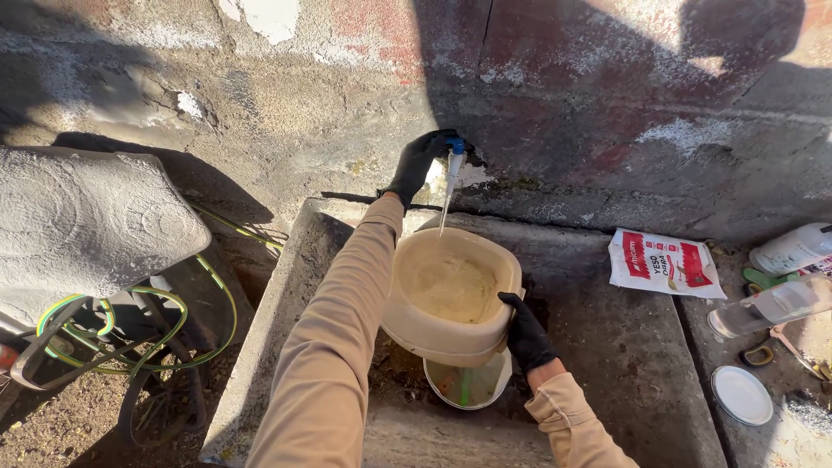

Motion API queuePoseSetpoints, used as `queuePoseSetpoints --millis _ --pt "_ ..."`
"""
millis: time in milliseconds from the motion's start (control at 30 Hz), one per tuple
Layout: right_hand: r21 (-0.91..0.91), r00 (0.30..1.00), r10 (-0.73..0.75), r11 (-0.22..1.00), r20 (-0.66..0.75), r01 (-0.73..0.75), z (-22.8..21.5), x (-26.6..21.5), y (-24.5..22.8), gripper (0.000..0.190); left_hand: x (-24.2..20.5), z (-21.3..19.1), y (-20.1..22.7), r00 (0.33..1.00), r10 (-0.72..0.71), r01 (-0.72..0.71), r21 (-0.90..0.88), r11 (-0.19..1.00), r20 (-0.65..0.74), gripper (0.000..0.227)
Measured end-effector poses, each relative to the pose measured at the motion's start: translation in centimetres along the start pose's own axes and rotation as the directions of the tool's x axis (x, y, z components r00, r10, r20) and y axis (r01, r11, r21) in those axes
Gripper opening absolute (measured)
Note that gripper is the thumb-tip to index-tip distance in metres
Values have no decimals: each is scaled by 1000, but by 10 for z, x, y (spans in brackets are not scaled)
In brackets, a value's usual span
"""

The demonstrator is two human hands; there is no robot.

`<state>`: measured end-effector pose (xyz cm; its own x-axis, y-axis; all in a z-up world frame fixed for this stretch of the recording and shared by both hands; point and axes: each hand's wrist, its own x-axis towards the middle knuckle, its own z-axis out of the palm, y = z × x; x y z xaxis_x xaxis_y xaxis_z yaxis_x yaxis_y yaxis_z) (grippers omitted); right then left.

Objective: Putting on gloves, mixing a white liquid in a cup with a stick, and then washing a plastic dog bowl under an outdoor water tap.

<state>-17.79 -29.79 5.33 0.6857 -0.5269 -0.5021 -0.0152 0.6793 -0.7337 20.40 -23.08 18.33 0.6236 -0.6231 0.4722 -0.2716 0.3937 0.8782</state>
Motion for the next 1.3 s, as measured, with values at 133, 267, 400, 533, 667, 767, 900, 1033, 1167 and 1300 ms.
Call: queuePoseSetpoints --millis 133,267,400,533,667,767,900,1033,1167,1300 --pt "49 998 22 999 54 -25 3 -3 0 56 5 -3 -13 999 43 -44 -39 998 -32 33" --pt "42 999 6 999 33 -8 5 -3 -2 53 12 -7 -21 998 18 -20 -45 999 -55 34" --pt "63 999 2 998 40 -5 1 6 4 51 4 -3 -4 998 6 -6 6 1000 -55 33" --pt "45 1000 -22 999 11 22 9 0 3 48 -27 35 77 953 144 25 545 838 -265 31" --pt "66 999 5 998 52 -8 12 -1 6 49 -30 36 79 926 268 95 849 519 -268 34" --pt "38 996 -20 999 83 17 6 6 12 53 -22 38 76 927 366 -28 958 287 -83 41" --pt "55 997 14 998 79 -19 22 -8 7 54 -8 41 68 932 361 -57 994 89 21 50" --pt "98 991 5 995 135 -19 16 -2 18 52 -7 48 72 954 298 -31 998 54 13 47" --pt "111 991 0 994 137 -15 16 -3 21 52 -3 51 70 958 286 -25 998 55 8 43" --pt "124 988 8 992 153 -27 17 -7 23 51 -2 56 69 959 281 0 998 65 -18 37"
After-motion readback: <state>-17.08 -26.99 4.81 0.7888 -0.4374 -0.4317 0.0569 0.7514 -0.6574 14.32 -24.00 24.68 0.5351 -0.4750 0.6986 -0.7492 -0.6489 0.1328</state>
